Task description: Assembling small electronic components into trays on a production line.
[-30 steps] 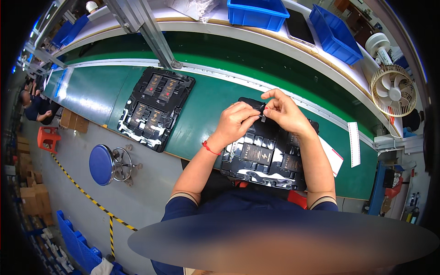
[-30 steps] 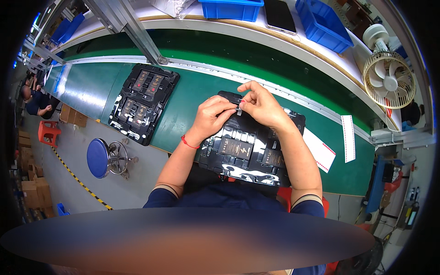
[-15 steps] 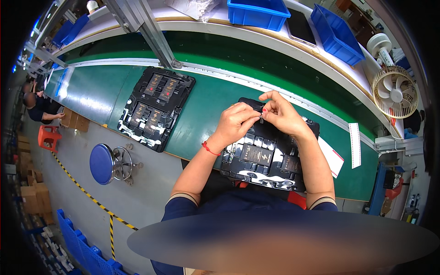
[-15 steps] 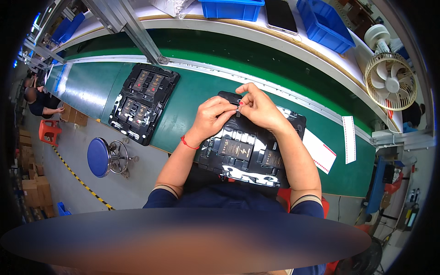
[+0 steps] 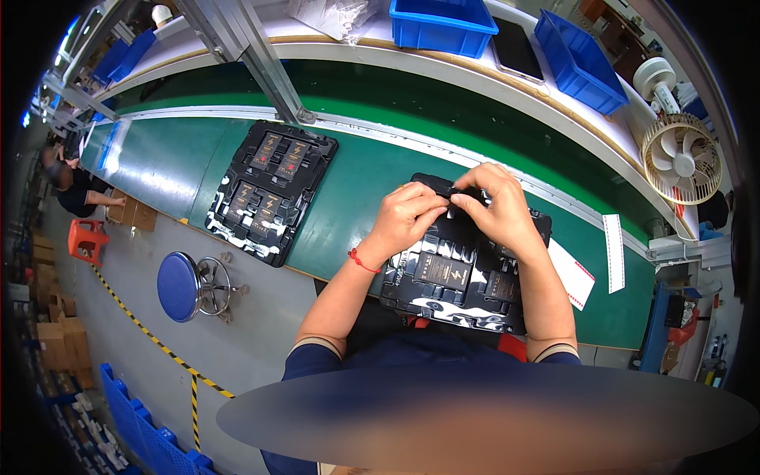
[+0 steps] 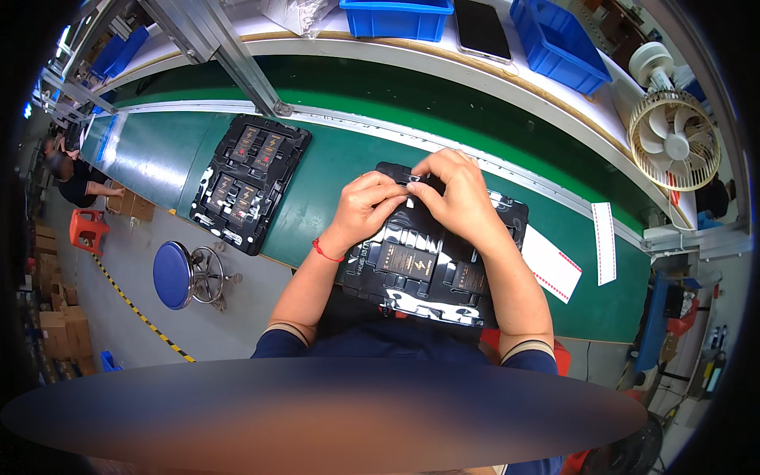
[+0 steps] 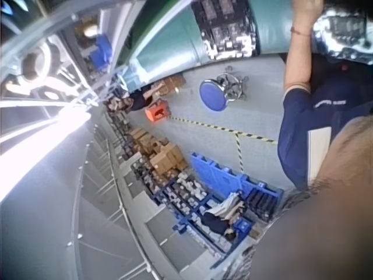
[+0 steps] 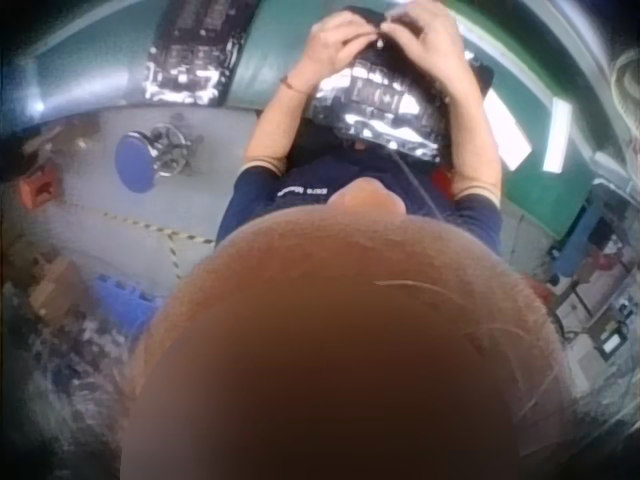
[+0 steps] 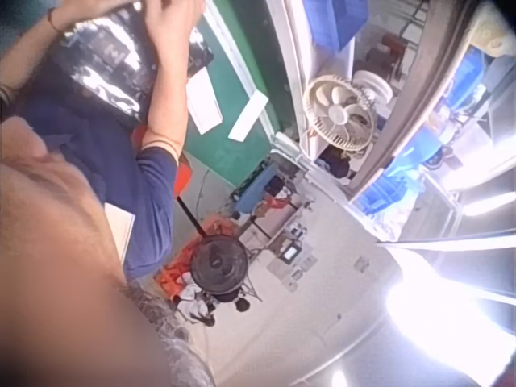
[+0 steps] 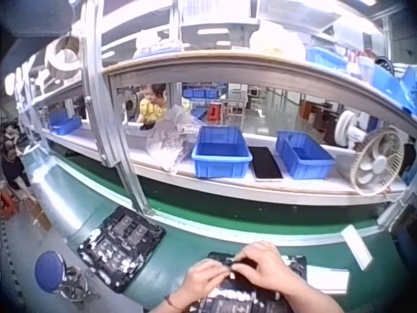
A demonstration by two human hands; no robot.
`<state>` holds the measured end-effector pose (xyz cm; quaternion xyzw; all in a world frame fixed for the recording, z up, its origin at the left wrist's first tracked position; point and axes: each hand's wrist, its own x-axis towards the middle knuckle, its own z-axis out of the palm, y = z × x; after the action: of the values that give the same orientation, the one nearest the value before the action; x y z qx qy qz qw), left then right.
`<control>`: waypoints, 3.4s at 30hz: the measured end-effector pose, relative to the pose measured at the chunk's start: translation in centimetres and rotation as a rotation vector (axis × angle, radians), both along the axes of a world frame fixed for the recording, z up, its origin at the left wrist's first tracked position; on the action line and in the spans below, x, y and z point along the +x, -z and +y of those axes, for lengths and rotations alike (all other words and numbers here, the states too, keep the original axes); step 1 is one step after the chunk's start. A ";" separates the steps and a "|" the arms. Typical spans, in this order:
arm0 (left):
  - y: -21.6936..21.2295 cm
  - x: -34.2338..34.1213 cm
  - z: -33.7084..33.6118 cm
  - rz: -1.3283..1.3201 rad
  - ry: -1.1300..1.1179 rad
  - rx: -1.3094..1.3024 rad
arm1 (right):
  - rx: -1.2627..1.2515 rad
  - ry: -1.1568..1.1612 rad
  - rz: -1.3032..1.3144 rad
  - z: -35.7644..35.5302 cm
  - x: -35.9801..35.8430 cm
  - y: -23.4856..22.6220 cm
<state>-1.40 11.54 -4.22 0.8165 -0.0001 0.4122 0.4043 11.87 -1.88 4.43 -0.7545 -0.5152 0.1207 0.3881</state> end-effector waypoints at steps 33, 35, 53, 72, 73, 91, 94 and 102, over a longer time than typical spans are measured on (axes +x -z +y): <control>-1.8 -1.4 -1.0 0.134 0.126 0.222 | -0.261 0.833 -0.436 -25.6 8.6 9.1; -1.9 -1.6 -1.0 0.163 0.107 0.228 | -0.300 0.834 -0.340 -26.3 8.6 10.5; -4.3 6.3 -7.4 0.528 0.441 0.564 | -0.010 0.587 0.368 -29.5 8.9 10.5; -2.9 6.2 -7.2 0.177 0.250 0.459 | 0.049 0.063 0.686 -13.2 5.3 -0.5; -3.0 6.2 -7.2 0.122 0.213 0.488 | 0.018 0.031 0.668 -12.7 5.5 -0.2; -2.3 6.4 -7.3 0.089 0.206 0.366 | -0.065 0.071 0.605 -9.9 5.2 2.2; -2.3 6.4 -7.4 0.093 0.207 0.363 | -0.073 0.079 0.597 -9.9 5.1 2.0; -2.0 6.4 -7.3 0.118 0.209 0.361 | -0.106 0.098 0.552 -9.8 4.9 1.6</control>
<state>4.98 4.27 -2.18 0.8940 -0.1348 0.3128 0.2912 16.73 -11.67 2.82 -0.7363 -0.3462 0.3294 0.4792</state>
